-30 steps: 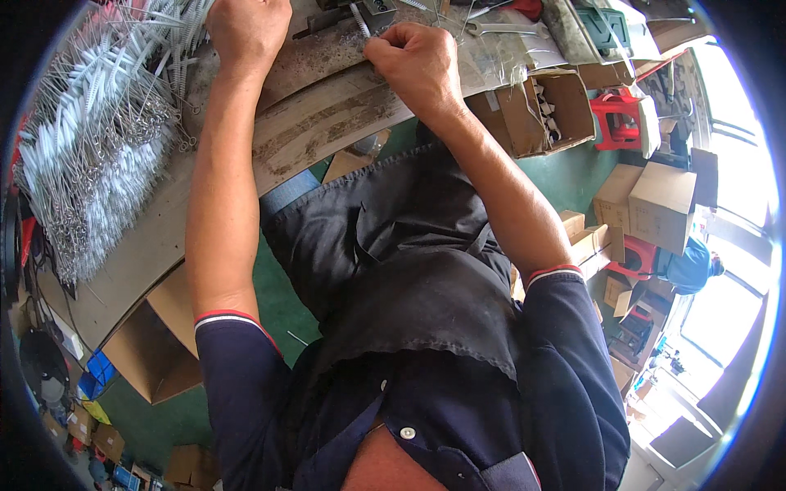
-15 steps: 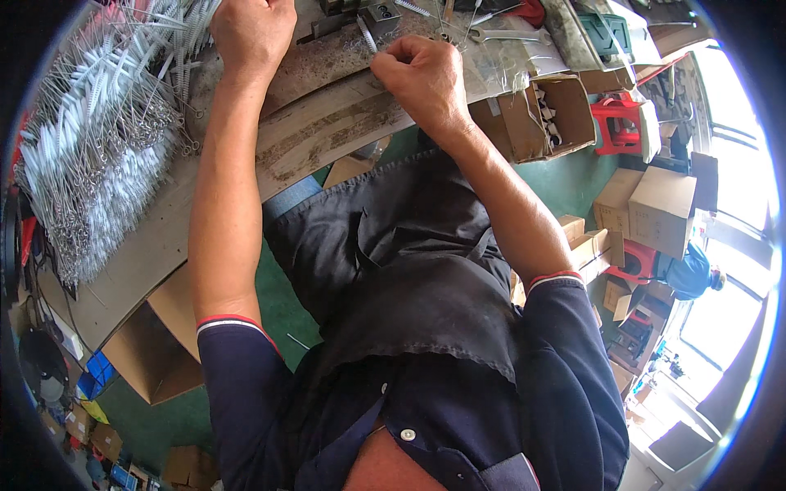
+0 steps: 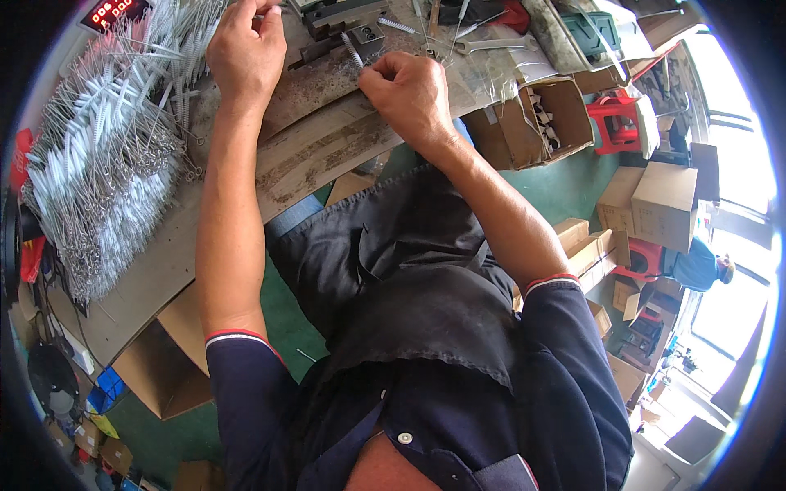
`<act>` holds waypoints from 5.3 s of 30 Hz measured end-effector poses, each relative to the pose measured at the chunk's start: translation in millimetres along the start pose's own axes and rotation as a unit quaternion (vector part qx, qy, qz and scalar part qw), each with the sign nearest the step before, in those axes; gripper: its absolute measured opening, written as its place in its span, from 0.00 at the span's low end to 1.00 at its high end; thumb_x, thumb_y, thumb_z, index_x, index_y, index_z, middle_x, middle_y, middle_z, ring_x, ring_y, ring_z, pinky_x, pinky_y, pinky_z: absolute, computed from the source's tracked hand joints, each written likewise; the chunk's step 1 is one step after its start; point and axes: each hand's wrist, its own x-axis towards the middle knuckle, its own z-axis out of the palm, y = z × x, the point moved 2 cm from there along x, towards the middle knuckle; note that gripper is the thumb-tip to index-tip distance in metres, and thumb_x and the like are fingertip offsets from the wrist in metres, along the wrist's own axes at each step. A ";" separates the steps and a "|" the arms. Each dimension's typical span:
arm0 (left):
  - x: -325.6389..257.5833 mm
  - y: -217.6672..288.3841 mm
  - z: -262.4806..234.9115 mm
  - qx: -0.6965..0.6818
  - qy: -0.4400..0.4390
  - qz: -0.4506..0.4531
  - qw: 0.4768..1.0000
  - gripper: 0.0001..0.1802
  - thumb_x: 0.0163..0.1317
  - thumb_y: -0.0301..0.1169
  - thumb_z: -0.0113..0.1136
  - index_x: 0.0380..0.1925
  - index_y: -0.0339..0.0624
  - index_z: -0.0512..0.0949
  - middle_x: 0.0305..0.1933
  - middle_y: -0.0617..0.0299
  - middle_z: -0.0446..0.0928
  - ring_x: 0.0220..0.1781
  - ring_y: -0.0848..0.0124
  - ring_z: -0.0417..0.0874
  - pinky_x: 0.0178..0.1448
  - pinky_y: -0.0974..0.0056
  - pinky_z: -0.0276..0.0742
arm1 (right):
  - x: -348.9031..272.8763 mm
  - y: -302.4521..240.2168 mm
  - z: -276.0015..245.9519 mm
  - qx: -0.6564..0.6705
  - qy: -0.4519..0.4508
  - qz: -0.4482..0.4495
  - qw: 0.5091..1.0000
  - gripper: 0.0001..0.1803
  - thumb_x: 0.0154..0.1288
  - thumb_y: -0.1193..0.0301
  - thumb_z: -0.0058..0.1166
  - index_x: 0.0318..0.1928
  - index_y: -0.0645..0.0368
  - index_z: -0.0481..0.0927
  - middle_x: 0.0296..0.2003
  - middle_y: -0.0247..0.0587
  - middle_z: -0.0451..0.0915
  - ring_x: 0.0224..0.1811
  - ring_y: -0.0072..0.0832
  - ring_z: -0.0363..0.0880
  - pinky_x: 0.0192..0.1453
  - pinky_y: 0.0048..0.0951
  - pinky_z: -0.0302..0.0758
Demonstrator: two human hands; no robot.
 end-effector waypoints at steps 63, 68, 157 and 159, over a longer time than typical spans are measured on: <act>-4.2 -9.4 5.4 -0.056 0.035 0.010 0.998 0.06 0.66 0.24 0.65 0.41 0.46 0.83 0.38 0.62 0.84 0.33 0.62 0.87 0.37 0.60 0.82 | 1.7 -18.2 2.1 0.001 -0.008 0.072 0.997 0.13 0.64 0.69 0.63 0.29 0.68 0.83 0.19 0.30 0.78 0.24 0.12 0.71 0.29 0.24 0.70; -3.4 -8.3 6.5 -0.058 0.036 0.007 0.998 0.06 0.66 0.24 0.65 0.41 0.46 0.83 0.37 0.62 0.84 0.32 0.63 0.87 0.37 0.61 0.82 | 2.5 -16.0 0.5 0.023 -0.017 0.085 0.996 0.13 0.66 0.69 0.63 0.30 0.68 0.83 0.20 0.28 0.79 0.25 0.12 0.71 0.30 0.23 0.70; 41.5 140.5 138.6 0.078 -0.289 -0.024 0.954 0.12 0.65 0.38 0.67 0.37 0.39 0.87 0.35 0.48 0.87 0.38 0.52 0.90 0.45 0.54 0.83 | -52.8 173.5 -185.0 0.504 0.029 0.150 0.850 0.11 0.73 0.67 0.64 0.41 0.62 0.81 0.30 0.33 0.82 0.24 0.14 0.72 0.26 0.20 0.68; 38.4 137.2 136.2 0.126 -0.327 -0.018 0.936 0.13 0.64 0.39 0.68 0.37 0.39 0.87 0.34 0.49 0.88 0.38 0.54 0.90 0.45 0.55 0.83 | -54.3 178.2 -183.9 0.511 0.029 0.145 0.847 0.12 0.72 0.66 0.64 0.42 0.64 0.82 0.30 0.35 0.82 0.26 0.15 0.74 0.26 0.20 0.69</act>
